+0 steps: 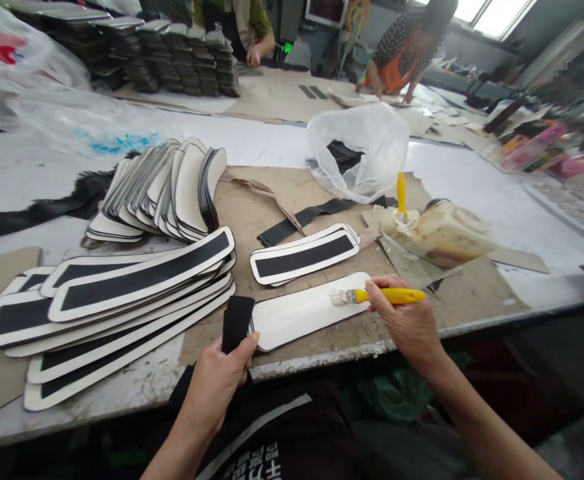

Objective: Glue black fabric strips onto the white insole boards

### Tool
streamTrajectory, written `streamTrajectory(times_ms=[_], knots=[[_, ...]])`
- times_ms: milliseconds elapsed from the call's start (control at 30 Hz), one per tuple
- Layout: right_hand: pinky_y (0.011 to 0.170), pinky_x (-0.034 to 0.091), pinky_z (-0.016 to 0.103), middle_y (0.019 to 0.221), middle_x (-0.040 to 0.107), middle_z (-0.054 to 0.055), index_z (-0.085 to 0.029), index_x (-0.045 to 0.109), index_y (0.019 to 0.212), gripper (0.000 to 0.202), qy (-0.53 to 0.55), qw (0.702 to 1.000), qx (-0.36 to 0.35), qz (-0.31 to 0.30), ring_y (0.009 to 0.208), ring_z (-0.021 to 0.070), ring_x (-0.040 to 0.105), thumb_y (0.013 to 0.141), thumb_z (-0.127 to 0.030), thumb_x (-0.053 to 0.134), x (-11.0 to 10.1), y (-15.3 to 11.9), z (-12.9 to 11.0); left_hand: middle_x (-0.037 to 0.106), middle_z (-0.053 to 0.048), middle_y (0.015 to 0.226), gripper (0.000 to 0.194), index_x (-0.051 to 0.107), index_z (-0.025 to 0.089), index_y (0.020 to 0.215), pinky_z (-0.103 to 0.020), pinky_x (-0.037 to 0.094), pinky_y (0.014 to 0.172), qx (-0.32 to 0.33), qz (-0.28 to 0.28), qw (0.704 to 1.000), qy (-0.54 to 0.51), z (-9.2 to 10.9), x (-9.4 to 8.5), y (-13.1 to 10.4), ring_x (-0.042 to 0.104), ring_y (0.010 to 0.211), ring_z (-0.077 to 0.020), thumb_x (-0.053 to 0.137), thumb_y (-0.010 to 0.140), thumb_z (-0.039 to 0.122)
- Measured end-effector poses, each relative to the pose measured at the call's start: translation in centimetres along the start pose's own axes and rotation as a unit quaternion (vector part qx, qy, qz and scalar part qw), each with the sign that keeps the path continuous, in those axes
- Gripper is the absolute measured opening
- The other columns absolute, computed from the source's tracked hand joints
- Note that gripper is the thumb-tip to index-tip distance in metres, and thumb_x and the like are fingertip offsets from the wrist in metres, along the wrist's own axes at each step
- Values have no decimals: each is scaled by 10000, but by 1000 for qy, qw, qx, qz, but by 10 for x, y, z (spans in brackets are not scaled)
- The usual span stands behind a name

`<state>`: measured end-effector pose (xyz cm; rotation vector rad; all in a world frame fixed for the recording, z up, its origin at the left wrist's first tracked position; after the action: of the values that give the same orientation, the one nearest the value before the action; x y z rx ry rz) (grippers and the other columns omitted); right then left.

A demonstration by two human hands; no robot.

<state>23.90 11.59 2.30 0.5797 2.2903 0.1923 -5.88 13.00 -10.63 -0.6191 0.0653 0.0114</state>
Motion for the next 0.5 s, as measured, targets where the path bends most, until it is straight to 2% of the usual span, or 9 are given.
streamTrajectory(times_ms=[267, 500], knots=[[703, 473, 303, 768, 619, 44, -190, 602, 801, 121, -93, 989, -108, 31, 714, 177, 598, 862, -271, 537, -23, 7, -10, 420, 60, 410, 438, 441, 182, 536, -199, 244, 379, 14, 23, 1000, 11, -2, -4, 2, 342, 375, -67, 715, 583, 521], [711, 489, 316, 802, 628, 55, -192, 598, 851, 60, -123, 975, -183, 20, 732, 180, 609, 863, -219, 546, -31, 2, -27, 419, 61, 392, 425, 478, 176, 579, -207, 241, 373, 21, 18, 999, 27, 1, 0, 4, 344, 357, -76, 688, 579, 546]])
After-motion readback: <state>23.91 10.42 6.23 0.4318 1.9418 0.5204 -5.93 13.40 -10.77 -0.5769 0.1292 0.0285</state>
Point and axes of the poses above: each hand's wrist, its own y-axis towards the middle knuckle, its own x-axis out of the palm, z = x × y, the point moved 9 cm from there along y, towards the middle knuckle
